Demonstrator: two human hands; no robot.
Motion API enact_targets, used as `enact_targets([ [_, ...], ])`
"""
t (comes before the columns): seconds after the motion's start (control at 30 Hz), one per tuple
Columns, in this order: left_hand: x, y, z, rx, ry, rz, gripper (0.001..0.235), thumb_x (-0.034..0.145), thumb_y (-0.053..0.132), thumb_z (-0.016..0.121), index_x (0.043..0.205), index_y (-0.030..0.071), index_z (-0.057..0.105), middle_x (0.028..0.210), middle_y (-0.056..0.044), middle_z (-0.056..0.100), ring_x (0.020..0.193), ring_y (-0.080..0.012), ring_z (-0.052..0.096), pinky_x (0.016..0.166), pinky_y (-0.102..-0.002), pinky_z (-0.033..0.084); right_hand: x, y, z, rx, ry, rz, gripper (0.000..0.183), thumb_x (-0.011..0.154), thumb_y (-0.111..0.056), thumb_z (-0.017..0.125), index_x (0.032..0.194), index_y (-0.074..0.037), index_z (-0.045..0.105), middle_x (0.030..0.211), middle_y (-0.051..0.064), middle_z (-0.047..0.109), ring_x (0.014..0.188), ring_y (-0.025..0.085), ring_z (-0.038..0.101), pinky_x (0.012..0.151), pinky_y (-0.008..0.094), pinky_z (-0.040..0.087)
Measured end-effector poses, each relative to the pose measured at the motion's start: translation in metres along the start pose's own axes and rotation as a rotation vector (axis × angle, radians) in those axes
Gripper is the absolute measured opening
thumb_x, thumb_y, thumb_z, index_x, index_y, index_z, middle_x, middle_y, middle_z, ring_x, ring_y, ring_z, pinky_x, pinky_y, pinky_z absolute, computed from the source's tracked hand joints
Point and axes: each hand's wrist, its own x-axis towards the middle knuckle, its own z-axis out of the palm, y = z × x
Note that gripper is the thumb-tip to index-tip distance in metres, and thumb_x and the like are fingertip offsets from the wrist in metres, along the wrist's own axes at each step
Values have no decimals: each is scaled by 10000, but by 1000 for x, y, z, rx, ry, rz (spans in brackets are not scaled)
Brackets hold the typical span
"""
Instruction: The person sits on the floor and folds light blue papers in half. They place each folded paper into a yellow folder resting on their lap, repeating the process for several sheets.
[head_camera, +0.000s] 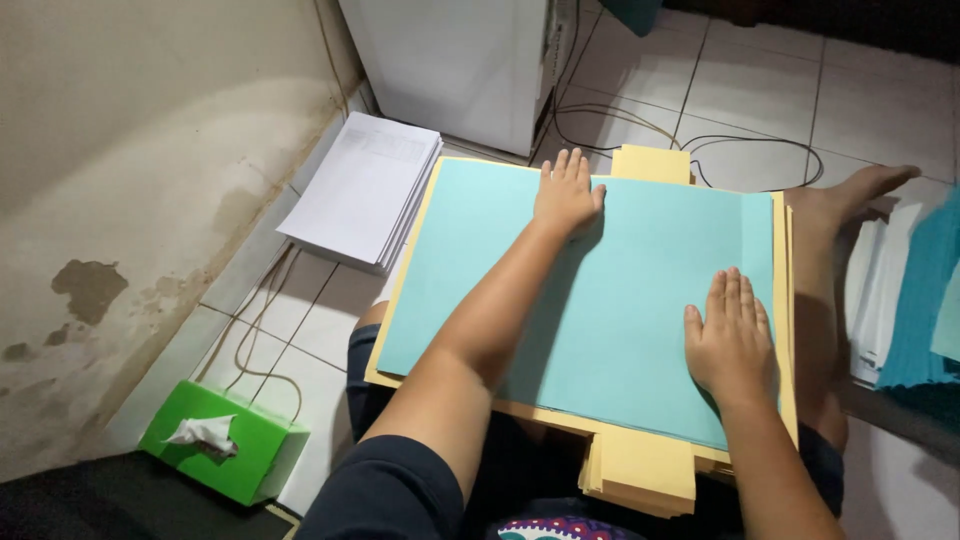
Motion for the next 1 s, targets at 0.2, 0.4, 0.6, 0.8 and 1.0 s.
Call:
enact_targets([
  [0.2,-91,13,-31,13,-6,33,704,1072,438,251,1651,39,220,1743,-158,145,1623,-319,101,1295,-574,57,1,-1,0,-71,-134,39,747,1089,-504,177,1654,-17,214,1743,187,171,1617,306,126,1311,438,80],
  [0.4,-213,38,-47,-39,1,98,710,1047,442,304,1628,35,279,1697,-252,234,1594,-421,168,1256,-645,96,0,0,8,-41,-75,18,767,1095,-526,179,1654,-1,215,1737,206,178,1616,319,124,1311,456,78],
  [0.6,-273,52,-42,-83,10,167,671,1054,381,316,1603,-5,327,1677,-270,269,1577,-442,196,1244,-641,118,-39,-47,9,-134,42,-171,738,1092,-501,307,1617,16,337,1686,251,314,1584,395,248,1288,502,193],
  [0.8,-270,48,-34,-175,147,148,653,1004,319,379,1592,36,377,1663,-240,326,1566,-418,251,1250,-609,119,-89,-73,-27,-75,-189,-309,776,1035,-620,299,1658,-163,221,1723,128,209,1584,327,179,1263,559,114],
  [1.0,-269,46,-36,-159,86,137,678,1008,375,371,1604,52,353,1681,-237,285,1581,-406,214,1256,-605,101,-77,-2,-3,-117,-108,-7,925,1021,-774,167,1662,-107,211,1731,186,187,1610,341,139,1291,519,115],
])
